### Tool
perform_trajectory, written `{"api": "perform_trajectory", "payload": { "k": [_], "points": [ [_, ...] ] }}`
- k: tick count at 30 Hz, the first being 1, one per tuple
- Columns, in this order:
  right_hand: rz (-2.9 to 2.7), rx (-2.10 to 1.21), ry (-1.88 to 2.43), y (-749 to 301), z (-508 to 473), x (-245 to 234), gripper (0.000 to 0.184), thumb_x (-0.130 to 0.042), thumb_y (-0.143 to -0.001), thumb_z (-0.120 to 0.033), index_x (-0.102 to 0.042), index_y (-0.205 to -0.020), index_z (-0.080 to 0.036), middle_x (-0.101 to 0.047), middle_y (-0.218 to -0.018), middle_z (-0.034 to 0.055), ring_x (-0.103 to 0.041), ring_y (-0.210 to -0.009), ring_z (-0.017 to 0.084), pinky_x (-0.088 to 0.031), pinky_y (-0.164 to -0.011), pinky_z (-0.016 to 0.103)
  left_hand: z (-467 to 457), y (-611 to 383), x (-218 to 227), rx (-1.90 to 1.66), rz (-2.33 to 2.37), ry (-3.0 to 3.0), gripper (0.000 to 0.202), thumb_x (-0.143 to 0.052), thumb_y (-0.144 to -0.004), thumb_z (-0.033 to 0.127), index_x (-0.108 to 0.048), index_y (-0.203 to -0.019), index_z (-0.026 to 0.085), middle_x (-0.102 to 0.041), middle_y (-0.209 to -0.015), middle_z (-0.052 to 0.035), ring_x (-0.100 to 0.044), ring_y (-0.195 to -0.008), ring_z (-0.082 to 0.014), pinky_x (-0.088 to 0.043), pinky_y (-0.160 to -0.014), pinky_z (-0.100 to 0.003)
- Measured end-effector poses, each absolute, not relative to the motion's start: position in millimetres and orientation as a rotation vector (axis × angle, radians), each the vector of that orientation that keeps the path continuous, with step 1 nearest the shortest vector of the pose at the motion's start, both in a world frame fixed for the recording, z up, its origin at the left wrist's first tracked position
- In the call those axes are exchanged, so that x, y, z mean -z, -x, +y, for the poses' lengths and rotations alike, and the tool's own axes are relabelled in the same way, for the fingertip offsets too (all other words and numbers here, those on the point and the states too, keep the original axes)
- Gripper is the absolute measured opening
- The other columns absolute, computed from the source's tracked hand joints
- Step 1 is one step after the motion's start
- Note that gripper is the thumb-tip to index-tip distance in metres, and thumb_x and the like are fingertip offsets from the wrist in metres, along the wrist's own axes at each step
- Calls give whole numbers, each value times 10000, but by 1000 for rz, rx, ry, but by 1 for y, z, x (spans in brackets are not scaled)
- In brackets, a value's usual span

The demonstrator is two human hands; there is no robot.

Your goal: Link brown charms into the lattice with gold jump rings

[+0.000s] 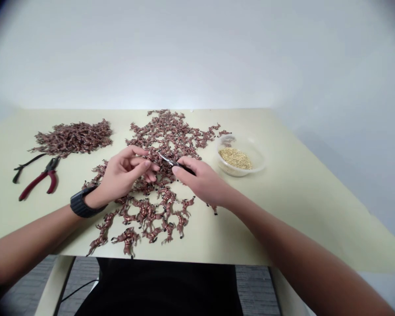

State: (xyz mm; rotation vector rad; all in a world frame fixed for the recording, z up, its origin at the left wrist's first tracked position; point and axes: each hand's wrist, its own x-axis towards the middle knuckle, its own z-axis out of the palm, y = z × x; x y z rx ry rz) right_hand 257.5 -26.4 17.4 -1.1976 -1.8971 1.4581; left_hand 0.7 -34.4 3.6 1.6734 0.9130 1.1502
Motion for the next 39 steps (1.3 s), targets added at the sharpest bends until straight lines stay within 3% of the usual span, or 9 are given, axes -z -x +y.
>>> {"api": "perform_trajectory", "payload": {
  "k": [3,5,9,19,23,29,32,35,39],
  "points": [
    [-2168,-771,1205,-258,-25,-14,249,-555,-978,-467,-576,-1012,-221,-474,-715,-27,-405,-597,124,-298,-559,284,-34,-7,-5,-1048,871,-1370,268,-668,-972,327,-596,-1158,147,-793,-896,-95,-752,-656,-158,-615,-599,-242],
    [-2261,-593,1144,-258,-24,-12,222,-572,-965,-428,-573,-1010,-211,-529,-772,-6,-444,-642,137,-322,-604,299,-33,-7,-5,-1011,858,-1285,282,-688,-961,324,-612,-1158,138,-789,-878,-90,-747,-638,-150,-604,-584,-222],
    [-2336,-560,1085,-259,-24,-11,218,-553,-973,-411,-567,-1028,-200,-587,-868,25,-490,-710,156,-341,-642,306,-33,-4,-5,-976,846,-1226,285,-698,-955,323,-625,-1161,140,-783,-854,-78,-745,-626,-150,-600,-575,-216],
    [-2351,-651,1110,-258,-27,-17,217,-536,-987,-418,-562,-990,-202,-541,-817,13,-462,-694,156,-326,-638,305,-35,-8,-8,-961,837,-1266,269,-696,-951,331,-601,-1120,144,-785,-840,-76,-742,-610,-151,-603,-566,-226],
    [-2173,-1068,1169,-258,-28,-16,255,-532,-991,-472,-548,-930,-225,-462,-714,-20,-405,-617,136,-293,-556,279,-39,-7,-6,-1004,817,-1476,287,-688,-956,339,-589,-1150,152,-796,-900,-104,-773,-716,-187,-642,-650,-285],
    [-1398,-2404,956,-261,-25,-25,347,-506,-984,-548,-542,-939,-206,-255,-741,-49,-103,-577,99,-69,-426,209,-34,16,0,-1057,1046,-2268,374,-745,-889,285,-693,-1254,227,-796,-1070,-90,-769,-896,-205,-637,-876,-360],
    [-1289,-2540,893,-263,-22,-27,374,-533,-964,-564,-549,-934,-192,-244,-750,-48,-95,-588,99,-53,-420,207,-31,21,1,-1005,1074,-2420,387,-748,-880,277,-706,-1264,257,-790,-1130,-73,-765,-981,-225,-610,-968,-403],
    [-1492,-2236,1002,-262,-20,-22,371,-505,-978,-570,-549,-955,-203,-267,-730,-50,-126,-573,99,-103,-433,219,-33,10,-2,-1110,1076,-2138,371,-702,-932,297,-655,-1292,220,-793,-1094,-97,-775,-924,-216,-645,-847,-367],
    [-2017,-1256,1227,-260,-22,-14,304,-518,-995,-527,-549,-967,-226,-419,-711,-33,-328,-573,114,-242,-505,261,-36,-7,-9,-1056,916,-1512,321,-661,-972,360,-587,-1207,154,-801,-959,-122,-786,-777,-205,-654,-696,-309]
  ]
}}
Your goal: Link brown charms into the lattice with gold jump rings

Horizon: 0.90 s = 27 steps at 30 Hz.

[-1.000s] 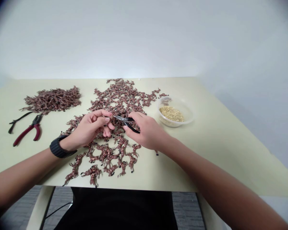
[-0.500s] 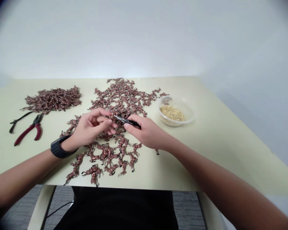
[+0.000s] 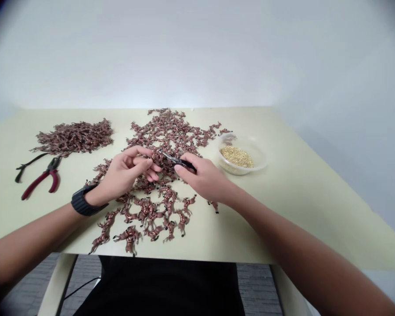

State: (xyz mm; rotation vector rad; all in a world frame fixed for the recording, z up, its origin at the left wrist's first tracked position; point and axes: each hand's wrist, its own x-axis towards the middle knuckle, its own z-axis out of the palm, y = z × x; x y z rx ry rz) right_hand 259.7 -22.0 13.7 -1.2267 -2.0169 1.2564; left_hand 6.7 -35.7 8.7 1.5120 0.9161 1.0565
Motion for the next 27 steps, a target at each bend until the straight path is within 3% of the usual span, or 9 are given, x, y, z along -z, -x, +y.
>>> {"api": "perform_trajectory", "payload": {
  "k": [2,5,27],
  "points": [
    [-2171,-864,1200,-258,-23,-11,258,-536,-993,-482,-560,-995,-225,-495,-752,-14,-407,-627,135,-292,-570,286,-35,-10,-11,-999,901,-1362,310,-677,-963,349,-594,-1174,137,-798,-923,-119,-782,-735,-193,-645,-667,-279],
    [-2278,-646,1108,-257,-23,-9,230,-547,-982,-434,-571,-1054,-217,-562,-849,19,-459,-699,160,-330,-644,310,-34,-9,-11,-968,879,-1246,282,-682,-959,308,-608,-1165,130,-793,-890,-105,-775,-699,-175,-634,-645,-250],
    [-2356,-621,1088,-259,-26,-19,233,-520,-992,-422,-576,-1073,-211,-591,-898,41,-491,-727,173,-348,-661,319,-36,-11,-10,-974,863,-1160,247,-683,-959,280,-620,-1147,134,-791,-863,-87,-765,-669,-156,-619,-620,-220]
  ]
}}
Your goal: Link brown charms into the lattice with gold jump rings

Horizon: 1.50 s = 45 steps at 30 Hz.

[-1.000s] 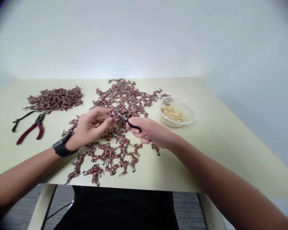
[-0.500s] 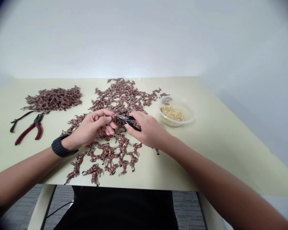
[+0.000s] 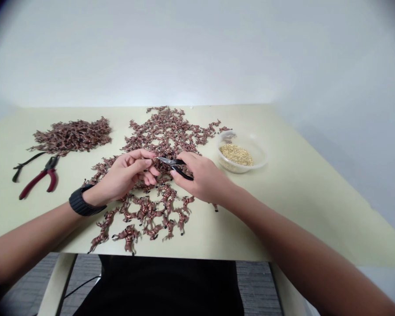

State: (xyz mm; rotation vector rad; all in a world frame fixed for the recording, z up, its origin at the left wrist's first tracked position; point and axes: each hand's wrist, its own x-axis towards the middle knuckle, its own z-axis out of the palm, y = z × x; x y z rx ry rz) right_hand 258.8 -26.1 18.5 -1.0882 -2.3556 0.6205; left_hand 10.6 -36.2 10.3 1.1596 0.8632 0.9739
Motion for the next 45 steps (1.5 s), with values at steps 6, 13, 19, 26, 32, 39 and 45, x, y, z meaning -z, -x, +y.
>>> {"api": "perform_trajectory", "payload": {
  "k": [6,13,19,26,32,39,45],
  "points": [
    [-2341,-594,1083,-258,-25,-14,234,-534,-983,-419,-587,-1076,-210,-585,-864,29,-486,-714,167,-340,-650,315,-36,-10,-10,-970,863,-1182,249,-683,-962,287,-615,-1148,136,-793,-871,-88,-769,-677,-160,-621,-621,-221],
    [-2339,-726,1148,-258,-29,-22,213,-545,-979,-420,-541,-941,-211,-512,-738,-13,-443,-639,145,-311,-617,307,-41,-12,-8,-996,864,-1318,278,-689,-963,341,-595,-1130,139,-800,-909,-104,-782,-723,-178,-636,-653,-244],
    [-2171,-1098,1164,-255,-30,-12,300,-490,-1014,-486,-517,-874,-221,-468,-734,-23,-428,-652,134,-328,-596,285,-48,-16,-4,-1093,849,-1445,291,-697,-956,317,-579,-1148,133,-801,-911,-116,-789,-746,-206,-665,-690,-304],
    [-1569,-2028,1130,-252,-33,-18,317,-493,-1005,-523,-542,-934,-218,-274,-729,-51,-158,-558,95,-113,-425,217,-51,-10,4,-1177,917,-1786,284,-694,-945,227,-569,-1191,160,-798,-940,-107,-790,-816,-216,-672,-727,-327],
    [-1248,-2342,1003,-252,-33,-26,340,-555,-964,-529,-571,-927,-191,-268,-744,-51,-102,-566,85,-45,-414,200,-49,-5,0,-1208,985,-2055,281,-720,-918,198,-592,-1167,178,-802,-975,-96,-791,-857,-207,-662,-726,-291],
    [-1751,-1531,1213,-250,-34,-17,329,-552,-976,-538,-535,-876,-226,-334,-711,-42,-271,-566,104,-221,-463,245,-46,-14,-3,-1173,882,-1570,275,-698,-952,280,-569,-1159,153,-797,-925,-107,-780,-732,-201,-685,-694,-335],
    [-2044,-1188,1172,-249,-34,-15,338,-484,-1025,-503,-527,-848,-219,-462,-753,-27,-419,-657,124,-341,-599,299,-47,-14,-2,-1178,889,-1573,286,-708,-946,283,-574,-1161,151,-798,-927,-107,-783,-754,-204,-686,-720,-337]
  ]
}}
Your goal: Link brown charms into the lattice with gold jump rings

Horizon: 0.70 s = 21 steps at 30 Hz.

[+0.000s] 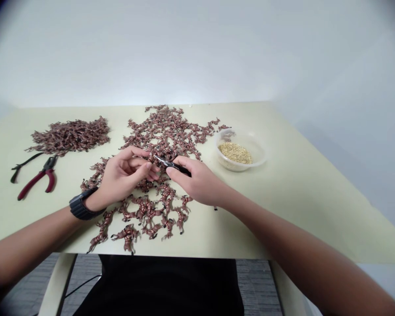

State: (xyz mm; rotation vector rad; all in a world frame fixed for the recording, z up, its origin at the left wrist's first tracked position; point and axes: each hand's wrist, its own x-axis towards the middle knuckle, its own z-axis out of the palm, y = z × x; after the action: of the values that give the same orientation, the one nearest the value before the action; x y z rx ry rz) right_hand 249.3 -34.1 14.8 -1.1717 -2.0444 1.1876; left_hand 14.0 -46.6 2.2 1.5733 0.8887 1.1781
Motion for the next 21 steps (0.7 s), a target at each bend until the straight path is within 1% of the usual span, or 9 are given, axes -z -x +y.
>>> {"api": "perform_trajectory", "payload": {
  "k": [7,12,18,21],
  "points": [
    [-2008,-1250,1202,-251,-35,-16,339,-484,-1025,-516,-538,-868,-220,-445,-755,-34,-402,-614,110,-326,-555,285,-46,-13,-2,-1176,889,-1579,282,-709,-945,282,-579,-1157,148,-798,-936,-110,-783,-753,-206,-685,-722,-345],
    [-2012,-1253,1198,-250,-35,-18,343,-492,-1022,-515,-539,-860,-217,-449,-748,-34,-397,-616,107,-319,-552,278,-46,-13,-1,-1178,878,-1580,277,-705,-948,272,-578,-1161,149,-797,-926,-105,-783,-751,-205,-686,-721,-346],
    [-1949,-1345,1187,-249,-37,-21,349,-503,-1016,-507,-522,-828,-214,-362,-691,-49,-345,-587,100,-269,-526,264,-47,-14,-1,-1189,860,-1598,286,-712,-942,261,-579,-1169,150,-795,-931,-105,-787,-786,-212,-691,-739,-353],
    [-1930,-1381,1187,-249,-37,-22,344,-509,-1010,-505,-521,-829,-213,-355,-687,-51,-329,-580,99,-251,-513,259,-47,-14,-1,-1192,867,-1607,290,-713,-941,265,-576,-1170,152,-795,-941,-108,-788,-802,-217,-692,-746,-359]
  ]
}}
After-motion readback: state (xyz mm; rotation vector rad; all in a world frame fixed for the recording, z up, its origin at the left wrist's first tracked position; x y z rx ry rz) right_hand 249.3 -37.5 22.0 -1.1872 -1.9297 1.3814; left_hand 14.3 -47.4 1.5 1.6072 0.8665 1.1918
